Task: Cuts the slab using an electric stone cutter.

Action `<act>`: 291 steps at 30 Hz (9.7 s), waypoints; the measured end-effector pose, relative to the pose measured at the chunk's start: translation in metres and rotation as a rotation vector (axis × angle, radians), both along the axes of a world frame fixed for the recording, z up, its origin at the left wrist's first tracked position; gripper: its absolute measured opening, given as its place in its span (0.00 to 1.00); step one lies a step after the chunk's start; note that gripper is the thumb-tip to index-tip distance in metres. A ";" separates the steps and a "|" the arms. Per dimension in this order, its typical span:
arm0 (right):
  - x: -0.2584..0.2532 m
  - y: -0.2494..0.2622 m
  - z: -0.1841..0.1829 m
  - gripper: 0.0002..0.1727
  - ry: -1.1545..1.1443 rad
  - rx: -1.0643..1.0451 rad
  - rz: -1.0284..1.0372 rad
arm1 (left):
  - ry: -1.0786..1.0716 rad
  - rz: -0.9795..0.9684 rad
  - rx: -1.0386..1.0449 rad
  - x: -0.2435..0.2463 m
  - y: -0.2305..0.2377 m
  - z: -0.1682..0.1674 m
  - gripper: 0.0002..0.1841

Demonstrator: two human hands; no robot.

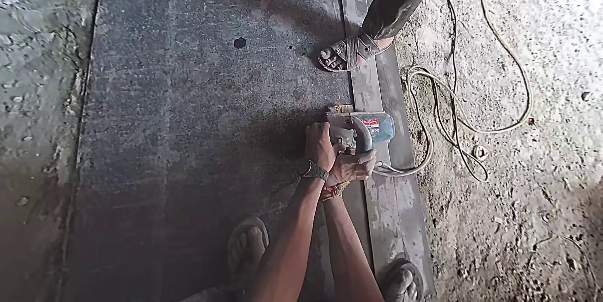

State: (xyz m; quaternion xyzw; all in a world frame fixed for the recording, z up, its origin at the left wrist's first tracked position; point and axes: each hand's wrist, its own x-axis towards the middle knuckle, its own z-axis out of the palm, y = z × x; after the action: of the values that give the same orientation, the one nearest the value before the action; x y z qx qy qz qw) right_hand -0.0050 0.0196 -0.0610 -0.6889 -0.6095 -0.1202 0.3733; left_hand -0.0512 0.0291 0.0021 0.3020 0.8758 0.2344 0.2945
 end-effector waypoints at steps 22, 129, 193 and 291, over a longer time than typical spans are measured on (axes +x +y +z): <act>-0.011 0.016 -0.012 0.27 0.068 0.056 -0.013 | 0.092 0.014 -0.049 -0.006 0.017 0.001 0.39; 0.010 0.088 0.074 0.29 0.372 -0.723 0.385 | 0.095 0.165 -0.004 -0.023 0.046 0.001 0.24; -0.008 0.145 0.063 0.17 0.668 -1.062 0.661 | 0.052 0.196 0.112 -0.059 0.072 -0.005 0.30; -0.092 0.179 0.078 0.30 0.224 -0.854 0.347 | 0.050 0.196 -0.030 -0.121 0.133 0.000 0.32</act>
State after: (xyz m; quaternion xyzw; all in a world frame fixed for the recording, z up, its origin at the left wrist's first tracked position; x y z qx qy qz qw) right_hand -0.0973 0.1982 0.0169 -0.6776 -0.6666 0.2801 0.1347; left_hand -0.1722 0.1625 0.0026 0.2163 0.9116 0.2416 0.2527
